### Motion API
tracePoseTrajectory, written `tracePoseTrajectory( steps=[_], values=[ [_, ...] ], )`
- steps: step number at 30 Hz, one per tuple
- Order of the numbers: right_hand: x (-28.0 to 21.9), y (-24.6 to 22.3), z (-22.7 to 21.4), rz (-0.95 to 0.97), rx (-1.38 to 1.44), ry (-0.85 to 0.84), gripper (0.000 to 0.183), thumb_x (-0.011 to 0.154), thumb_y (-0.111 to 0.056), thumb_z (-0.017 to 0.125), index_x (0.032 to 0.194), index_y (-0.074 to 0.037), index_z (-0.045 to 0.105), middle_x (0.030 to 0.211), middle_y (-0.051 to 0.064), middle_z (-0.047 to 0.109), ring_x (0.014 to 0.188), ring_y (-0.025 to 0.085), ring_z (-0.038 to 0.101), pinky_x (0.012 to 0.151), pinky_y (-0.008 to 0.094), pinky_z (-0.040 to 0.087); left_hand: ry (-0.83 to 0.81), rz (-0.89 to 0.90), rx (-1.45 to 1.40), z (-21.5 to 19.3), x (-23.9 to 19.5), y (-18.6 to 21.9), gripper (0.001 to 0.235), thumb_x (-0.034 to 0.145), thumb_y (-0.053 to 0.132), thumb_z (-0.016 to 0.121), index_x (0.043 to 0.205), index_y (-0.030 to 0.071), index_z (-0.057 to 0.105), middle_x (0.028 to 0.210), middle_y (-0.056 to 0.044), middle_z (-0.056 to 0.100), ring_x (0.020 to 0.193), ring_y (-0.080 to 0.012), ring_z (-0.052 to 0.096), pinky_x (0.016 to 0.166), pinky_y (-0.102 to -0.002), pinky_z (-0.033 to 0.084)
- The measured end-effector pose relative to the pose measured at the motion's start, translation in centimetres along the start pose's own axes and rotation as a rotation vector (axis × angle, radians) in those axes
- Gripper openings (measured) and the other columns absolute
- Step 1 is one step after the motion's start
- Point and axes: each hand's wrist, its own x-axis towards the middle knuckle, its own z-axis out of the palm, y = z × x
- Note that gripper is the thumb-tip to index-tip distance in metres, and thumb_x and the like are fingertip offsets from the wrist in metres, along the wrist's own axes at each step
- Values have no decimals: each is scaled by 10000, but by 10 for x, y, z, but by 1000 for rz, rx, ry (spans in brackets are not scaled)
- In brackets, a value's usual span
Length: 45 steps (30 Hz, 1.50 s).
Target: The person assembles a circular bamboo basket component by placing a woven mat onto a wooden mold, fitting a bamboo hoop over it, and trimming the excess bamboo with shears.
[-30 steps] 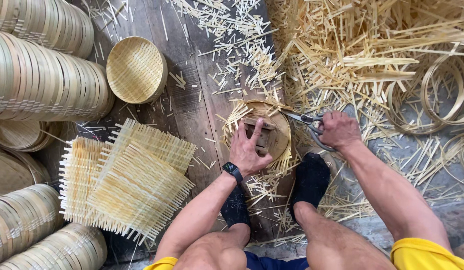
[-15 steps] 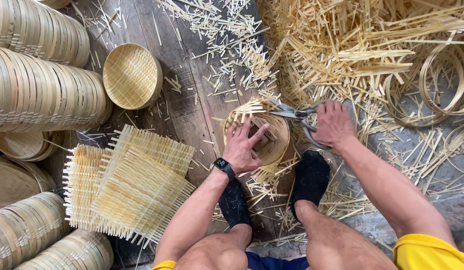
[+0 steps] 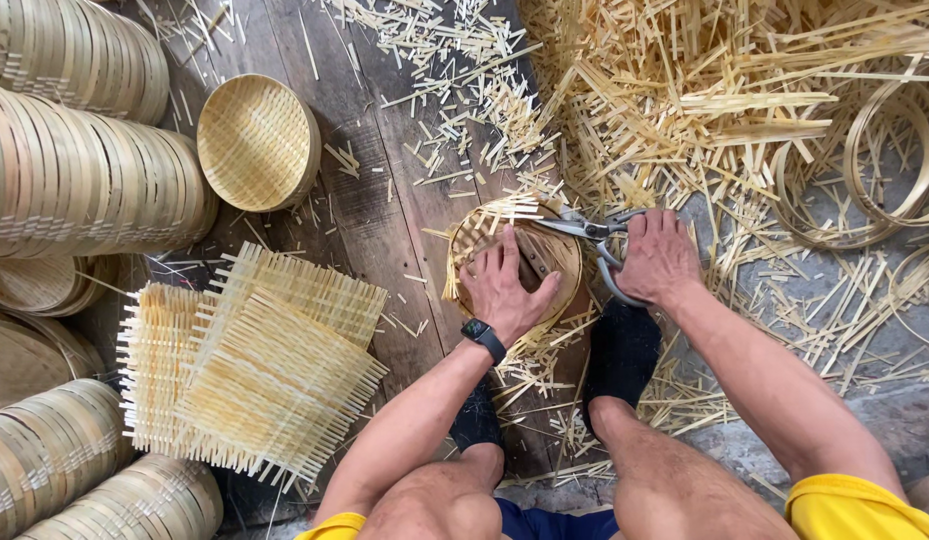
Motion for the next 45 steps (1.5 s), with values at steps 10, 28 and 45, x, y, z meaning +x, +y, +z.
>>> tracePoseTrajectory(
  steps=[10, 28, 45],
  values=[
    [-5, 29, 27, 82, 90, -432, 539, 939, -495, 604, 1055, 30, 627, 967, 215, 639, 867, 291, 638, 701, 419, 591, 36, 94, 83, -8, 2, 1, 1135, 716, 575, 752, 1593, 82, 229, 1267, -190, 553, 1253, -381, 482, 1111, -693, 197],
    [6, 10, 36, -45, -54, -16, 434, 880, -439, 543, 894, -19, 649, 795, 148, 639, 669, 211, 597, 570, 342, 539, -58, 290, 59, -21, -6, 3, 1028, 630, 348, 763, 1544, 116, 355, 1380, -124, 562, 1361, -337, 454, 1144, -753, 123],
    [-14, 44, 36, 18, 34, -349, 461, 999, -491, 572, 940, -38, 633, 839, 120, 639, 714, 212, 635, 615, 373, 566, 311, 634, -46, -32, -20, -25, 949, 726, 285, 791, 1565, 288, 347, 1638, -108, 396, 1554, -319, 294, 1296, -629, 123]
  ],
)
